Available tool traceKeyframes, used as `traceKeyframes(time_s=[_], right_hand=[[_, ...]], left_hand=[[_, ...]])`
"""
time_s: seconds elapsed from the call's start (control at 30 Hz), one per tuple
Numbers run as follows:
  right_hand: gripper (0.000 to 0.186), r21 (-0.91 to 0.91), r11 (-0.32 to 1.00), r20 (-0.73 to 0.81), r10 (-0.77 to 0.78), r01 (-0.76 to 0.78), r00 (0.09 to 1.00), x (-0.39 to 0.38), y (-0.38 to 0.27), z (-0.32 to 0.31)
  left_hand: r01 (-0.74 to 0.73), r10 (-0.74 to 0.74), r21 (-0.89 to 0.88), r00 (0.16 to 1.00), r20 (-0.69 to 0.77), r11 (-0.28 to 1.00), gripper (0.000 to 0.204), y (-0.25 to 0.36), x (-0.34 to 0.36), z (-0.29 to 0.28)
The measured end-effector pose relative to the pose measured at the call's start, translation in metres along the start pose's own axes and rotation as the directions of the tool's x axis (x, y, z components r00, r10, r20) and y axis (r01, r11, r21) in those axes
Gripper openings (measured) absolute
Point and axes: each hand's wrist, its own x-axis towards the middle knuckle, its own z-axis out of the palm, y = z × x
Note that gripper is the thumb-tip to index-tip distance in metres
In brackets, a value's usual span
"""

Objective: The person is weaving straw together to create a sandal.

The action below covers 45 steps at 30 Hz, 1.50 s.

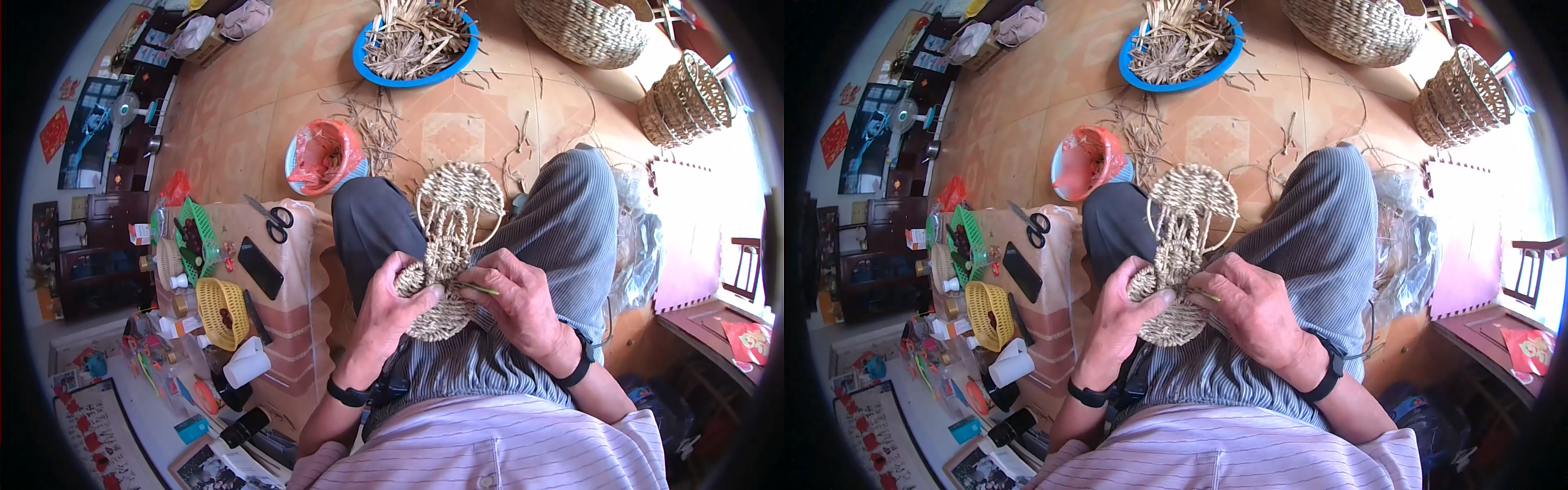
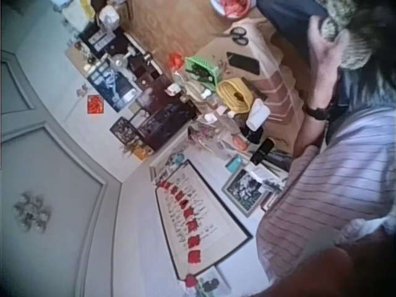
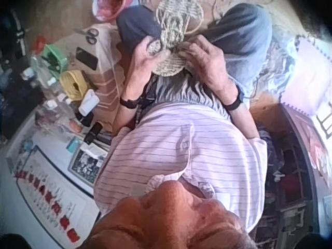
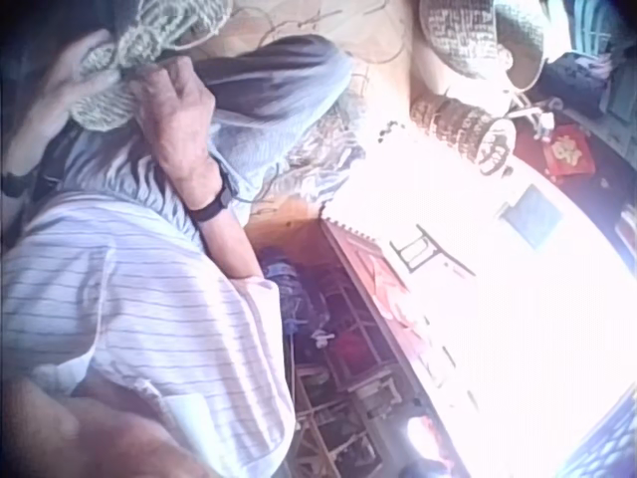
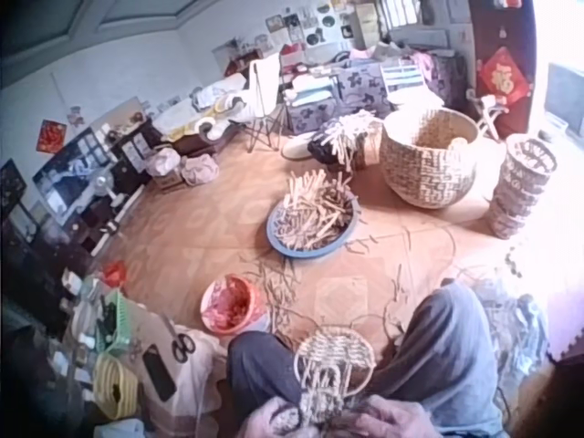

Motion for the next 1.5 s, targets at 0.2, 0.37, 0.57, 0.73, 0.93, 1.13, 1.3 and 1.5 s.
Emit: traceKeyframes(time_s=[0.2, 0.37, 0.57, 0.73, 0.93, 1.13, 1.3, 1.5], right_hand=[[0.023, -0.185, 0.96, 0.091, -0.196, 0.21, 0.976, -0.005, 0.008, 0.009], [0.015, -0.2, 0.963, 0.086, -0.168, 0.182, 0.982, -0.006, 0.004, 0.012], [0.014, 0.305, 0.95, -0.075, 0.085, -0.059, 0.994, -0.007, -0.003, 0.021], [0.016, 0.175, 0.98, 0.057, 0.083, -0.092, 0.995, -0.009, 0.008, 0.033], [0.009, 0.038, 0.999, 0.052, 0.028, -0.03, 0.998, -0.005, 0.008, 0.032], [0.01, 0.506, 0.841, -0.111, 0.281, -0.189, 0.953, -0.006, 0.009, 0.031], [0.011, 0.101, 0.994, -0.056, -0.043, 0.048, 0.998, -0.008, 0.003, 0.023], [0.041, 0.699, 0.624, -0.057, 0.535, -0.348, 0.843, 0.0, -0.01, 0.007]], left_hand=[[0.082, -0.082, 0.012, 0.991, 0.101, 0.997, 0.044, -0.008, 0.009, 0.005], [-0.107, 0.167, 0.583, 0.985, -0.05, 0.806, 0.035, -0.016, 0.005, 0.017], [-0.144, 0.196, 0.409, 0.977, -0.088, 0.901, 0.036, -0.023, 0.009, 0.006], [-0.091, 0.122, 0.318, 0.99, -0.076, 0.944, 0.037, -0.019, 0.005, 0.009], [-0.113, 0.16, 0.412, 0.984, -0.08, 0.904, 0.039, -0.008, 0.0, 0.018], [-0.206, 0.24, 0.398, 0.97, -0.037, 0.894, 0.043, -0.003, 0.002, 0.023], [-0.073, 0.079, 0.285, 0.997, -0.01, 0.956, 0.042, -0.002, 0.004, 0.022], [0.023, -0.025, 0.046, 0.999, 0.039, 0.999, 0.049, -0.035, 0.012, 0.006]])
